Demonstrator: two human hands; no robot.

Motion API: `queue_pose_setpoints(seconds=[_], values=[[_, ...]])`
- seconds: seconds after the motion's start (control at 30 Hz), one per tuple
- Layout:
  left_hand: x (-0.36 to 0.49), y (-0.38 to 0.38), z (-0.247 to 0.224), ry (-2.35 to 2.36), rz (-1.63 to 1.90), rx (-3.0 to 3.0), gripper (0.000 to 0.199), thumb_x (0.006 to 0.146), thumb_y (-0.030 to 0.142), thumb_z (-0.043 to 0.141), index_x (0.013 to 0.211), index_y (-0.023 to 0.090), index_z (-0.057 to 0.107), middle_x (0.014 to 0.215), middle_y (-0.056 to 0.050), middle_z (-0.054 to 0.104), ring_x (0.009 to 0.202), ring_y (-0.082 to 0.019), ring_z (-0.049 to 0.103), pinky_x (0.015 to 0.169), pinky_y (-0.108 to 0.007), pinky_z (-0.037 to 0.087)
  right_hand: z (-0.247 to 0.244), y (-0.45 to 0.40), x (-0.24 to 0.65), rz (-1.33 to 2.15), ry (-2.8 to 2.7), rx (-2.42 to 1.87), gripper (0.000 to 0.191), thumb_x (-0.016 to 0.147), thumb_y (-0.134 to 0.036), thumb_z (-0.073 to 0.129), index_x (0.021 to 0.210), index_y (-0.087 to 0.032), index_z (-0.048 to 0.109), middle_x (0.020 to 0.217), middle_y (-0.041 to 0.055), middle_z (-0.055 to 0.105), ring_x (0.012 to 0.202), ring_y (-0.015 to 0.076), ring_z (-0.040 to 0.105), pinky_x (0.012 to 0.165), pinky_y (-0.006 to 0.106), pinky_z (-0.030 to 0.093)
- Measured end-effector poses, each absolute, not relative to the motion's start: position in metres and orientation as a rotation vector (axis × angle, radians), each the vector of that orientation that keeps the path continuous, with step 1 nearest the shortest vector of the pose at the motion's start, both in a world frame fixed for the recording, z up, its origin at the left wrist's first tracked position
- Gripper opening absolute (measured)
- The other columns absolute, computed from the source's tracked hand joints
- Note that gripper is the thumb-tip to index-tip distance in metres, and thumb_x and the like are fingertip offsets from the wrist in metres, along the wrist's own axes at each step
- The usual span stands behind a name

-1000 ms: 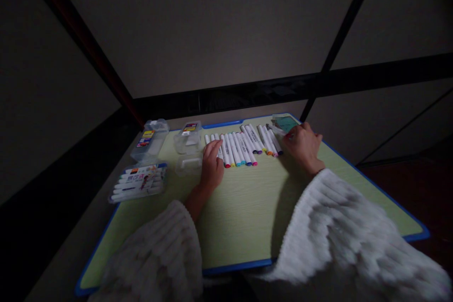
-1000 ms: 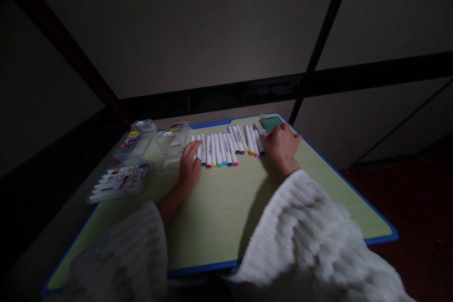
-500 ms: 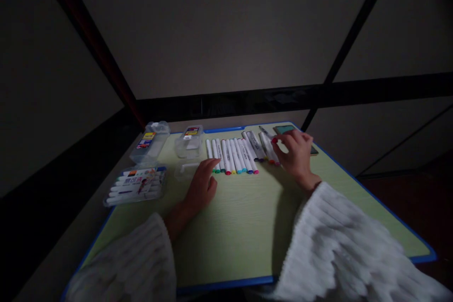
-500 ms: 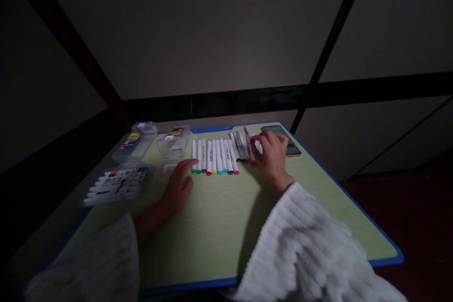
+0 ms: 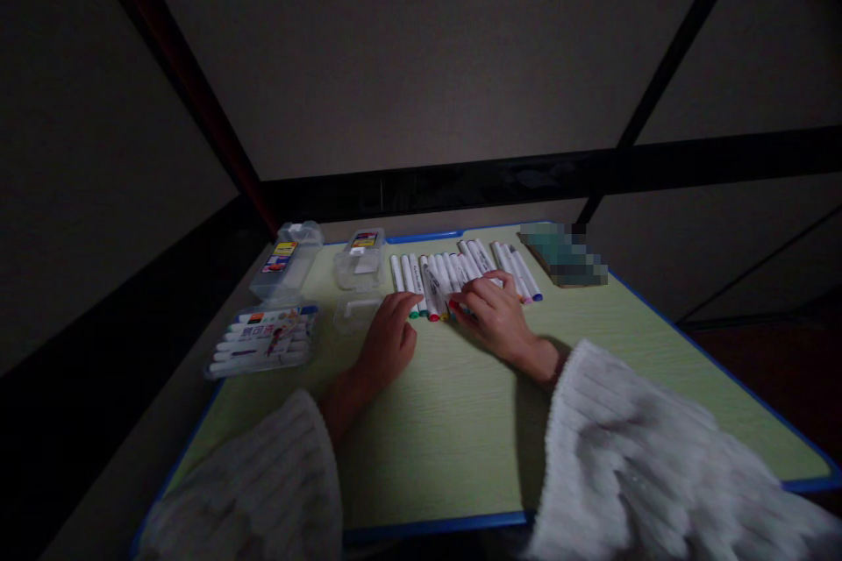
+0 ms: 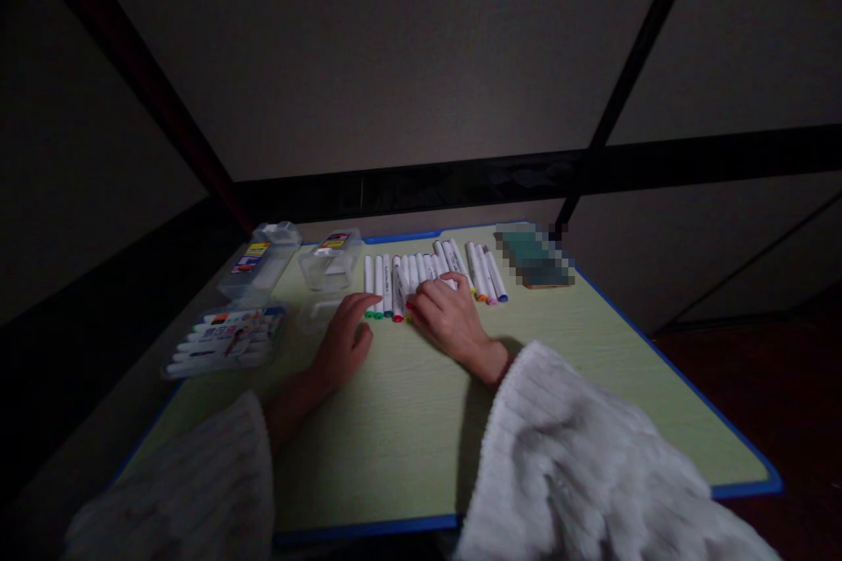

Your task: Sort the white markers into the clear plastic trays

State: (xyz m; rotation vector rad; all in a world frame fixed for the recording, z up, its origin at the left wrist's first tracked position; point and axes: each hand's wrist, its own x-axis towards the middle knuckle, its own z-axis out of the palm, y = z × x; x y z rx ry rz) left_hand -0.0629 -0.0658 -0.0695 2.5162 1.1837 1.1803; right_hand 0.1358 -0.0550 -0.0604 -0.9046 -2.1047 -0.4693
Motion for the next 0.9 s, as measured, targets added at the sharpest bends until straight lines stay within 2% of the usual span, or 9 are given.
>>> queue_pose_setpoints(seconds=[0.1, 0.23, 0.4, 0.57, 0.8, 0.9], values=[[-0.062, -0.066, -0.069, 1.182, 1.178, 2.526, 0.054, 0.065, -0.001, 0.034, 0.113, 0.019, 0.047, 0.106, -0.008, 0.051, 0.103, -0.019, 0.048, 0.092, -0.038, 0.041, -0.062, -0.054, 0.134, -0.401, -2.104, -0.886, 0.010, 0.084, -0.021, 0.048, 0.083, -0.019, 0.058, 0.082, 0.0048, 0.062, 0.077, 0.0174, 0.055, 0.081, 0.037, 0.036], [-0.062, -0.065, -0.069, 1.183, 1.178, 2.547, 0.051, 0.066, -0.001, 0.034, 0.111, 0.018, 0.047, 0.105, -0.008, 0.052, 0.103, -0.019, 0.048, 0.092, -0.037, 0.042, -0.066, -0.050, 0.133, -0.136, -2.130, -0.798, 0.011, 0.084, -0.017, 0.046, 0.092, -0.018, 0.053, 0.105, 0.0085, 0.061, 0.096, 0.0186, 0.056, 0.092, 0.041, 0.036], [-0.063, -0.065, -0.071, 1.152, 1.174, 2.563, 0.049, 0.066, -0.001, 0.034, 0.110, 0.016, 0.047, 0.105, -0.009, 0.052, 0.102, -0.019, 0.048, 0.091, -0.037, 0.042, -0.071, -0.048, 0.132, 0.136, -2.116, -0.806, 0.011, 0.083, -0.016, 0.048, 0.092, -0.021, 0.052, 0.102, 0.0063, 0.063, 0.098, 0.0204, 0.055, 0.093, 0.044, 0.039], [-0.062, -0.064, -0.073, 1.157, 1.124, 2.569, 0.048, 0.066, 0.000, 0.034, 0.109, 0.016, 0.047, 0.106, -0.009, 0.051, 0.103, -0.019, 0.047, 0.091, -0.036, 0.042, -0.073, -0.046, 0.130, 0.309, -2.066, -0.791, 0.016, 0.082, -0.014, 0.048, 0.096, -0.019, 0.054, 0.102, 0.0063, 0.063, 0.098, 0.0180, 0.056, 0.087, 0.038, 0.044], [-0.059, -0.061, -0.073, 1.186, 0.965, 2.651, 0.049, 0.066, 0.002, 0.037, 0.112, 0.014, 0.046, 0.110, -0.010, 0.053, 0.106, -0.022, 0.046, 0.098, -0.042, 0.035, -0.076, -0.043, 0.129, 0.317, -2.098, -0.760, 0.013, 0.081, -0.013, 0.051, 0.091, -0.019, 0.056, 0.097, 0.0057, 0.064, 0.095, 0.0186, 0.056, 0.086, 0.038, 0.042], [-0.059, -0.061, -0.076, 1.201, 0.939, 2.635, 0.057, 0.067, 0.002, 0.036, 0.122, 0.013, 0.036, 0.116, -0.012, 0.051, 0.113, -0.022, 0.043, 0.103, -0.046, 0.029, -0.077, -0.043, 0.129, 0.322, -2.120, -0.744, 0.012, 0.081, -0.014, 0.051, 0.091, -0.019, 0.056, 0.097, 0.0060, 0.064, 0.094, 0.0186, 0.056, 0.085, 0.037, 0.042]])
